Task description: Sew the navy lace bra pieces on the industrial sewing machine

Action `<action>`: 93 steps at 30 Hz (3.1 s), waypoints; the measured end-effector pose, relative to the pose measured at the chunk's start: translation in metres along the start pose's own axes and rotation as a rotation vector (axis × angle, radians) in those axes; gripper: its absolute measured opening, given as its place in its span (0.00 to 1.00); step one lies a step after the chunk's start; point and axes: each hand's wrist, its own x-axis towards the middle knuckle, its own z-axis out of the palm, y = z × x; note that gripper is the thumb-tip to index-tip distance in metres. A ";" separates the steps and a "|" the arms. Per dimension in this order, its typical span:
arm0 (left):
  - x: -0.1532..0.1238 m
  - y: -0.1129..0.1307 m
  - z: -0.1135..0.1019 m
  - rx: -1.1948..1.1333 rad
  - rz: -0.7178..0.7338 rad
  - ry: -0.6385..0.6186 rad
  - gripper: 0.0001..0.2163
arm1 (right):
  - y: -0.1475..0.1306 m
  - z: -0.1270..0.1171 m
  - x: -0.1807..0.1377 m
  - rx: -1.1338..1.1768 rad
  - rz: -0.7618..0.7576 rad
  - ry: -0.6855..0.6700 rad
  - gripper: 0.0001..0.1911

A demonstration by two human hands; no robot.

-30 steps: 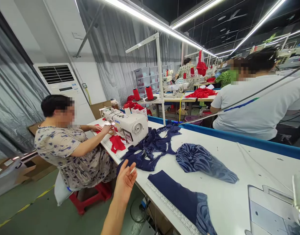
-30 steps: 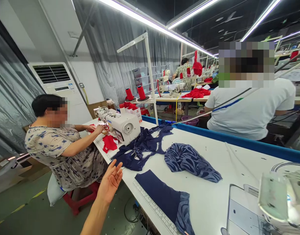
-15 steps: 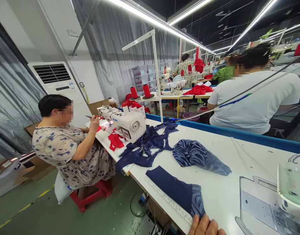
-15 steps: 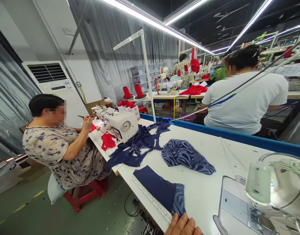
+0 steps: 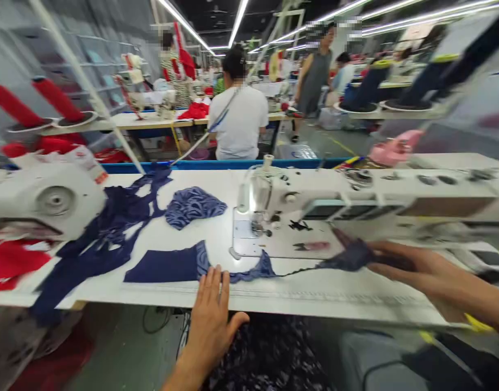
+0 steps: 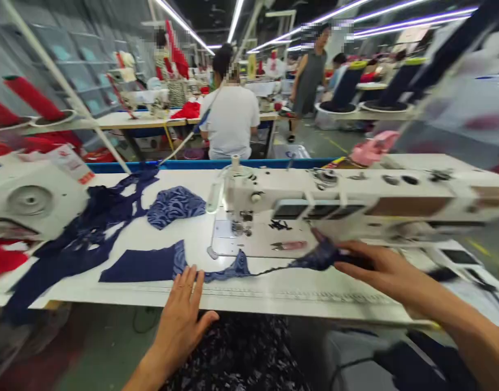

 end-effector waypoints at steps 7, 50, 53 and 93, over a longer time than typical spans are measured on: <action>0.004 0.011 -0.003 -0.063 0.026 0.019 0.30 | -0.116 0.037 0.023 0.321 -0.137 0.087 0.14; 0.095 -0.032 0.044 -0.337 0.292 -0.015 0.19 | -0.135 0.090 0.065 0.430 -0.333 0.079 0.07; 0.105 -0.031 0.037 -0.377 0.319 -0.095 0.19 | -0.135 0.095 0.074 0.433 -0.355 0.078 0.07; 0.144 -0.041 0.036 -0.436 0.429 -0.232 0.22 | -0.134 0.105 0.081 0.461 -0.262 0.210 0.10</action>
